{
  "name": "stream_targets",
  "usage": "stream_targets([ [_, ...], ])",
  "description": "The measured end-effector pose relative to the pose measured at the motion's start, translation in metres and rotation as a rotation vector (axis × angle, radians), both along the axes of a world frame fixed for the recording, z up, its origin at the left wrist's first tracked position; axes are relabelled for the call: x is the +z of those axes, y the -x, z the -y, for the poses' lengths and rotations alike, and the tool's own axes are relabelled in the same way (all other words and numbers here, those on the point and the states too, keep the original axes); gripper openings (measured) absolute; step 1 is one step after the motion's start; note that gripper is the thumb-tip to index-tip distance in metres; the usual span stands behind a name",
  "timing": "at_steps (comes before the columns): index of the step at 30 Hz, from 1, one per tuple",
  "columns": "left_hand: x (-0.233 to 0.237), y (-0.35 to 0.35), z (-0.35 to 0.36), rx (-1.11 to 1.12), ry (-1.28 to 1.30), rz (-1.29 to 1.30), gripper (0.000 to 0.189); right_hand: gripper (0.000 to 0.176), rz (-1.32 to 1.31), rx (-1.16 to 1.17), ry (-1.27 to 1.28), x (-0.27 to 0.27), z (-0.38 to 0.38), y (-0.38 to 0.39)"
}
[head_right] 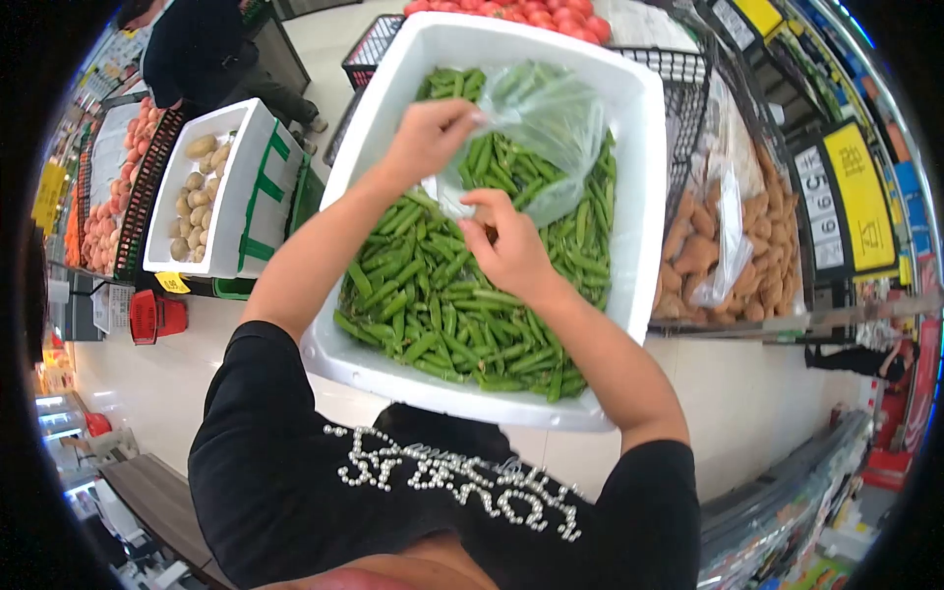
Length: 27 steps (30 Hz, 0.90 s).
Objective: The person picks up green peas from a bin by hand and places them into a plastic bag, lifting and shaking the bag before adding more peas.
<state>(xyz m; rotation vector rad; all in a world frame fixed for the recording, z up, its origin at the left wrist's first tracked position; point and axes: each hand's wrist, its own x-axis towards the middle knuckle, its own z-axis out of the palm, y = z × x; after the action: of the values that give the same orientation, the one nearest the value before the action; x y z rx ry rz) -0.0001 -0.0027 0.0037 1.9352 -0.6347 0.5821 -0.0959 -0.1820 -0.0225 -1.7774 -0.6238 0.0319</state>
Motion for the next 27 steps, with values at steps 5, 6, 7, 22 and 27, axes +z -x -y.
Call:
stream_targets([
  [5, 0.004, 0.008, 0.008, -0.113, -0.042, -0.091, 0.018, 0.023, 0.067, -0.116, -0.104, 0.001, 0.02, -0.001],
  [6, 0.001, 0.007, 0.009, -0.137, -0.037, -0.05, 0.016, 0.022, 0.037, -0.162, -0.121, 0.004, 0.026, 0.004],
  [7, 0.0, 0.007, 0.008, -0.145, -0.054, -0.051, 0.017, 0.022, 0.007, -0.211, -0.136, 0.007, 0.027, 0.007],
  [22, -0.008, 0.0, 0.002, -0.224, -0.008, -0.005, 0.019, 0.03, 0.561, -0.454, 0.474, 0.116, -0.054, -0.095],
  [27, 0.008, 0.002, -0.001, -0.111, 0.237, -0.159, 0.017, 0.046, 0.942, -0.868, 0.685, 0.096, -0.021, -0.021],
])
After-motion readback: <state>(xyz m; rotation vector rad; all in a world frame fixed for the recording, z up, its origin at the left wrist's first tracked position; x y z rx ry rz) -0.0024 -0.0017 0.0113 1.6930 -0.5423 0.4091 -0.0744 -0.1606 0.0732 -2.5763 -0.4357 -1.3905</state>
